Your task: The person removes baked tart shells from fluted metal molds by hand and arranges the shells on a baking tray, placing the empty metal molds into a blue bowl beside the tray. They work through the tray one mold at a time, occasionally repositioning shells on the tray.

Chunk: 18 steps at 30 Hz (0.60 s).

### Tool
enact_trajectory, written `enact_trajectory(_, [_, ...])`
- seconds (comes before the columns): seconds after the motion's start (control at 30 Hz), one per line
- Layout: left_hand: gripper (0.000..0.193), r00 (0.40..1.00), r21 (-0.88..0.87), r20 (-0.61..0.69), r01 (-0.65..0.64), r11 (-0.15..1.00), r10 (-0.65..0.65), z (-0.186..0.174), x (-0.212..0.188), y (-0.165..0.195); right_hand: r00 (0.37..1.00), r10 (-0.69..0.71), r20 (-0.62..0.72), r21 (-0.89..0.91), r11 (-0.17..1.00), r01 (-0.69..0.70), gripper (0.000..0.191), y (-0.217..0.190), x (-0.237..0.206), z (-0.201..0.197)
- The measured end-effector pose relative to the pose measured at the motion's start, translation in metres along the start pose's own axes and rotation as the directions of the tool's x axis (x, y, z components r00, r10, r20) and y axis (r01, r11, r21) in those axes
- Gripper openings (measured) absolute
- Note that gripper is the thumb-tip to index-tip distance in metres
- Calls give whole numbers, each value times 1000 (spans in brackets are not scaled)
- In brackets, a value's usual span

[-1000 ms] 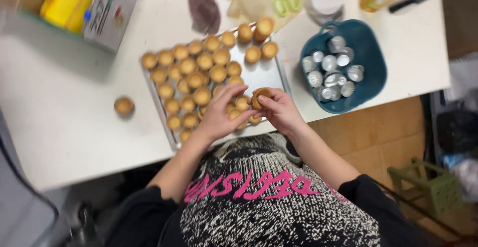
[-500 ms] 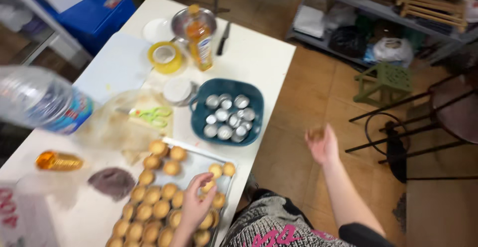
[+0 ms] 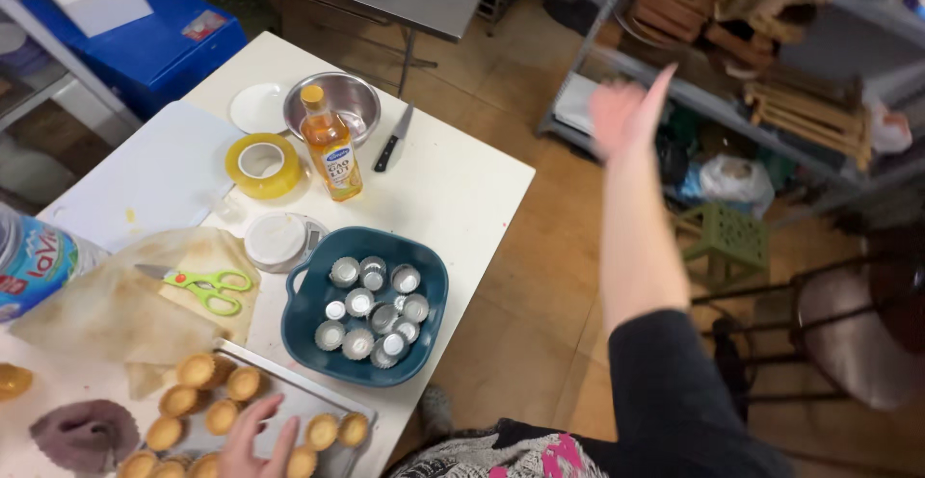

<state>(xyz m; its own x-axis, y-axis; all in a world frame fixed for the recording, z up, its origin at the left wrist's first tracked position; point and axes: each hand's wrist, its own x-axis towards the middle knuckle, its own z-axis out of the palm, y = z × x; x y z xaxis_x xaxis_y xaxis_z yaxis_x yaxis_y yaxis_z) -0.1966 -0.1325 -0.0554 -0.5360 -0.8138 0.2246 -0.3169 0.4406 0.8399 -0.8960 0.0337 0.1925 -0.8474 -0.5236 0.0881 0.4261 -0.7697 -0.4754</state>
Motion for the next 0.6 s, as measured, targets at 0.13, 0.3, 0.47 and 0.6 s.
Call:
enact_trajectory(0.13, [47, 993, 91, -111, 44, 995, -34, -15, -3, -15, 974, -150, 167, -298, 934, 195, 108, -51, 37, 29])
enact_trajectory(0.3, [46, 987, 88, -140, 90, 992, -77, -20, -2, -21, 996, 88, 25, -329, 941, -75, 51, 17, -29, -78])
enact_trajectory(0.47, [44, 986, 92, -150, 87, 992, -73, -19, 5, 6, 905, 242, -350, -494, 773, -398, 74, 63, -107, -154])
enact_trajectory(0.6, [40, 990, 55, -118, 77, 995, -71, -23, 7, 33, 847, 299, -440, -484, 715, -504, 67, 78, -168, -183])
